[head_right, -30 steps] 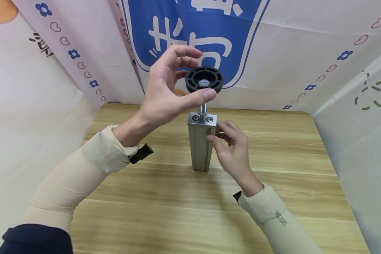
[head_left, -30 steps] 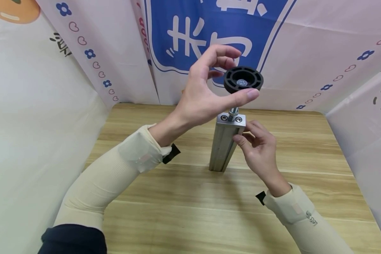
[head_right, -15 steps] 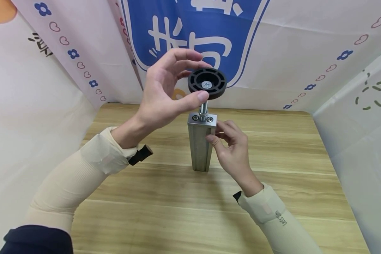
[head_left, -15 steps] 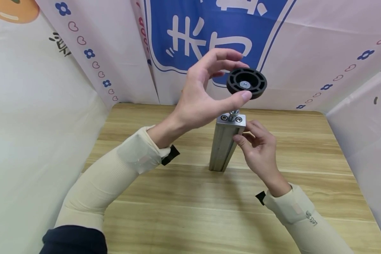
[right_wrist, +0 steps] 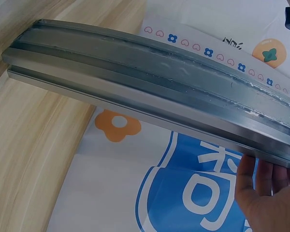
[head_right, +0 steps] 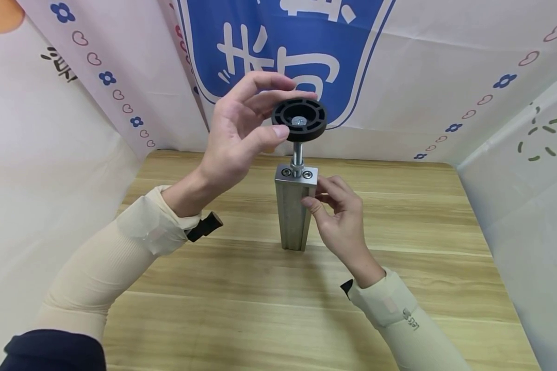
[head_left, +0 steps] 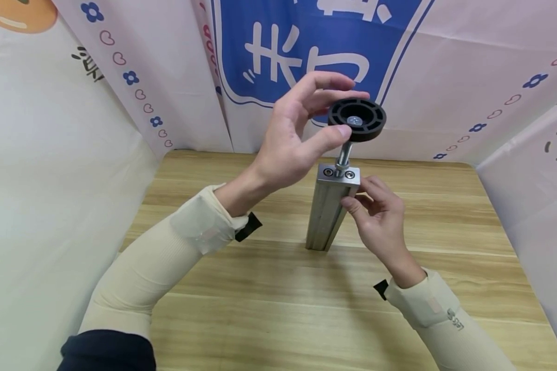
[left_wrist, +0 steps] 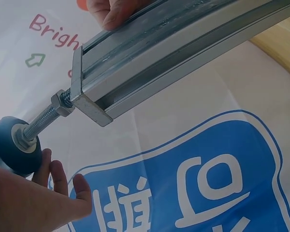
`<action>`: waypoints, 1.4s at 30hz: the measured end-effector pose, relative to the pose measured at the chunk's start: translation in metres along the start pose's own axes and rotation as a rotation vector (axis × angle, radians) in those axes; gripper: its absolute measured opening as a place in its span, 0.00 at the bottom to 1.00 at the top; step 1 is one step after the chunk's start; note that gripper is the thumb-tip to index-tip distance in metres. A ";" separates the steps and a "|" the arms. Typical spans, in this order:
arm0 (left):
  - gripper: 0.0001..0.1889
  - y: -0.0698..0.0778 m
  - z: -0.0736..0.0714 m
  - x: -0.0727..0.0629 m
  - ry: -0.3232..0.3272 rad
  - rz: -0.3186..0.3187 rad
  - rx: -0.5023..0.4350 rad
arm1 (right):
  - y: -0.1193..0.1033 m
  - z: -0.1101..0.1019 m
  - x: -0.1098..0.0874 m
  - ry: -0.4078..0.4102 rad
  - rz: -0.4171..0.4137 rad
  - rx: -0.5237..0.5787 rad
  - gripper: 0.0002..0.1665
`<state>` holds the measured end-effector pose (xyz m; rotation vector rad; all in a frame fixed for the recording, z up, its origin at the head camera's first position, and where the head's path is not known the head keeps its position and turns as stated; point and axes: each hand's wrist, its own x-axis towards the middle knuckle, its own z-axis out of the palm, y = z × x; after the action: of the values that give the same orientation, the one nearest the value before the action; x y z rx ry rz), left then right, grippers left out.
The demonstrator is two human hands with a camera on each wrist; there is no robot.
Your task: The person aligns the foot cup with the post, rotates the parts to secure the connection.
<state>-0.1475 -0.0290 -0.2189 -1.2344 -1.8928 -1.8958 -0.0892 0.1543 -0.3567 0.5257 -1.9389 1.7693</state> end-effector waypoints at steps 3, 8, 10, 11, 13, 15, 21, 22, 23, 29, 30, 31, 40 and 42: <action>0.26 0.001 0.001 0.000 -0.001 -0.008 -0.001 | 0.000 -0.001 0.000 0.001 -0.003 -0.001 0.23; 0.29 0.004 0.003 0.001 0.014 -0.025 0.027 | 0.000 -0.001 -0.001 0.004 -0.007 0.014 0.23; 0.31 0.006 0.004 0.002 0.024 -0.039 0.046 | 0.000 -0.001 -0.001 0.005 -0.007 0.030 0.22; 0.32 0.006 0.004 0.003 0.030 -0.047 0.057 | 0.000 -0.001 -0.001 0.006 -0.007 0.032 0.22; 0.34 0.007 0.005 0.003 0.041 -0.057 0.079 | 0.000 -0.002 -0.001 0.006 -0.005 0.040 0.21; 0.37 0.007 0.006 0.004 0.051 -0.064 0.105 | 0.001 -0.002 -0.001 0.006 -0.003 0.043 0.21; 0.40 0.006 0.008 0.004 0.081 -0.076 0.167 | 0.001 -0.005 -0.001 0.000 -0.006 0.023 0.22; 0.40 0.006 0.008 0.004 0.087 -0.079 0.171 | 0.001 -0.005 -0.001 -0.002 -0.008 0.017 0.22; 0.40 0.006 0.008 0.004 0.092 -0.084 0.174 | 0.001 -0.005 -0.001 -0.002 -0.009 0.018 0.23; 0.41 0.006 0.007 0.003 0.098 -0.105 0.181 | 0.003 -0.003 0.000 -0.008 -0.011 0.020 0.23; 0.40 0.006 0.007 0.003 0.096 -0.109 0.180 | 0.003 -0.003 0.000 -0.009 -0.012 0.015 0.23; 0.40 0.006 0.008 0.003 0.094 -0.110 0.180 | 0.002 -0.003 0.000 -0.010 -0.011 0.012 0.22; 0.36 0.006 0.008 0.001 0.075 -0.105 0.151 | 0.002 -0.002 -0.001 -0.009 -0.016 0.023 0.21; 0.35 0.006 0.008 0.000 0.074 -0.107 0.137 | 0.003 -0.002 -0.001 -0.009 -0.016 0.017 0.21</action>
<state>-0.1404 -0.0229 -0.2153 -1.0274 -2.0482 -1.8007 -0.0900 0.1565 -0.3592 0.5540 -1.9222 1.7775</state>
